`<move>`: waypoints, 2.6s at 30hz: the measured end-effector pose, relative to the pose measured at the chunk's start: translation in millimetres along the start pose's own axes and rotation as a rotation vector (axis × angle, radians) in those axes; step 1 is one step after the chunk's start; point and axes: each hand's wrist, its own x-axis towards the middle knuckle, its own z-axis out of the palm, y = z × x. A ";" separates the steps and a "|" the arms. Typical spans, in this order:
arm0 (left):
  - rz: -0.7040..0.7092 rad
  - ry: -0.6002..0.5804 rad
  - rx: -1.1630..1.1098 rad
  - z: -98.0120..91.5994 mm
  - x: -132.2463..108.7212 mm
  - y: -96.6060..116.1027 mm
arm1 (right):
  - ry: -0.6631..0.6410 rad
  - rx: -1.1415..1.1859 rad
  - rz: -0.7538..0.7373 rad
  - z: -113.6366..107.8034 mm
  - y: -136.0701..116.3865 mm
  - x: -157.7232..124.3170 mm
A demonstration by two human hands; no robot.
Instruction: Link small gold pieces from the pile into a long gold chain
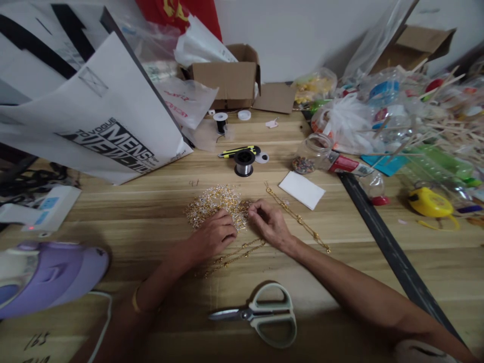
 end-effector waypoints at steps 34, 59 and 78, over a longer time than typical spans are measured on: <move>0.011 0.086 0.017 3.3 2.8 0.4 | 0.006 0.024 0.008 1.2 0.8 0.2; -0.217 0.193 0.083 -13.7 -4.2 -21.0 | 0.005 0.017 0.010 0.9 0.1 0.9; -0.214 0.231 0.021 -9.5 -4.7 -24.2 | -0.004 0.005 0.009 0.8 1.3 0.7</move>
